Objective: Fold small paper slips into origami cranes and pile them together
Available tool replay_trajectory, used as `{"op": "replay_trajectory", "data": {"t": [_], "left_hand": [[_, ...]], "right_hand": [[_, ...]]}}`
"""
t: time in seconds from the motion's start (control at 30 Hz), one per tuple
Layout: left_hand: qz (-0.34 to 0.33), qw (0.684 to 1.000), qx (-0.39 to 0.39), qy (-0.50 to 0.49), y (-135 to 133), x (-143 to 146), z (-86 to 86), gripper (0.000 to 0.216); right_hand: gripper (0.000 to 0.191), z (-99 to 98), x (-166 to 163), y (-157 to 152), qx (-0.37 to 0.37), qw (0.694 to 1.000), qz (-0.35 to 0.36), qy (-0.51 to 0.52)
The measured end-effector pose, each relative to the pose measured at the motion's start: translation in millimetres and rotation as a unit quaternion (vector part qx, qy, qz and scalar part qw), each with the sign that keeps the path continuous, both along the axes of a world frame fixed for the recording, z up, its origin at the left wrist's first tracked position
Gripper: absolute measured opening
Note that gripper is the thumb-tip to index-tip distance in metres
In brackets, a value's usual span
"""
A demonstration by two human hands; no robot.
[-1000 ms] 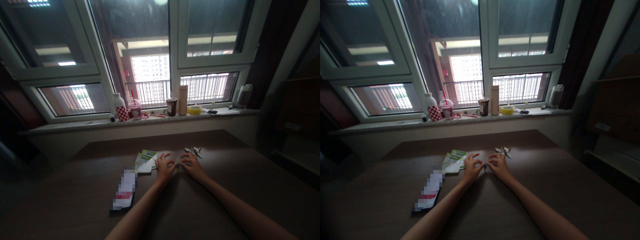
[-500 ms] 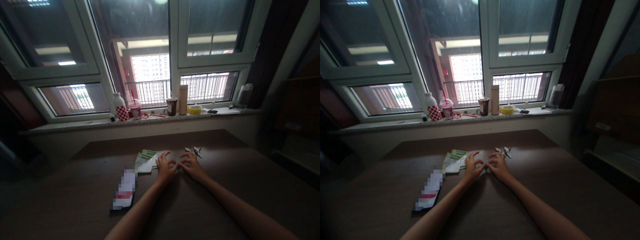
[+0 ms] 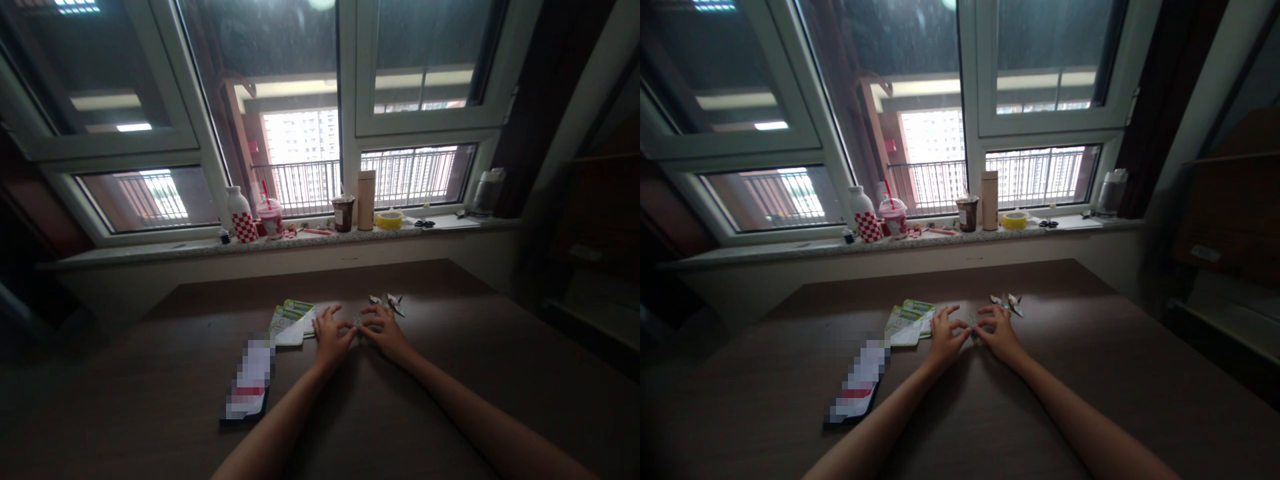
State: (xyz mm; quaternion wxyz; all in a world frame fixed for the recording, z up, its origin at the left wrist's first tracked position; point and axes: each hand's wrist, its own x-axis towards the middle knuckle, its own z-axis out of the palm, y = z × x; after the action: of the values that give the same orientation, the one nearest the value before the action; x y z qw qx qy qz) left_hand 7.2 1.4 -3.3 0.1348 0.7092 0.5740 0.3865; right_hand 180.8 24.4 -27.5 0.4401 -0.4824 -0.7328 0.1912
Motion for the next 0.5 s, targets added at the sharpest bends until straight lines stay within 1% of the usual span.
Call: {"op": "replay_trajectory", "data": {"t": [0.17, 0.27, 0.4, 0.5], "left_hand": [[0.004, 1.0, -0.018, -0.001, 0.4, 0.4, 1.8, 0.005], [0.008, 1.0, -0.014, -0.003, 1.0, -0.2, 2.4, 0.003], [0.013, 1.0, 0.009, -0.008, 2.1, -1.8, 0.5, 0.004], [0.017, 1.0, 0.011, -0.013, 2.2, -2.9, 0.0, 0.004]], "right_hand": [[0.01, 0.7, 1.6, 0.8, -0.004, 1.0, 0.001, 0.001], [0.009, -1.0, 2.1, 1.9, -0.006, 1.0, -0.016, 0.013], [0.014, -3.2, 0.7, 3.2, -0.014, 0.999, -0.035, 0.033], [0.016, -3.3, 0.1, 3.1, -0.019, 0.999, -0.036, 0.036]]}}
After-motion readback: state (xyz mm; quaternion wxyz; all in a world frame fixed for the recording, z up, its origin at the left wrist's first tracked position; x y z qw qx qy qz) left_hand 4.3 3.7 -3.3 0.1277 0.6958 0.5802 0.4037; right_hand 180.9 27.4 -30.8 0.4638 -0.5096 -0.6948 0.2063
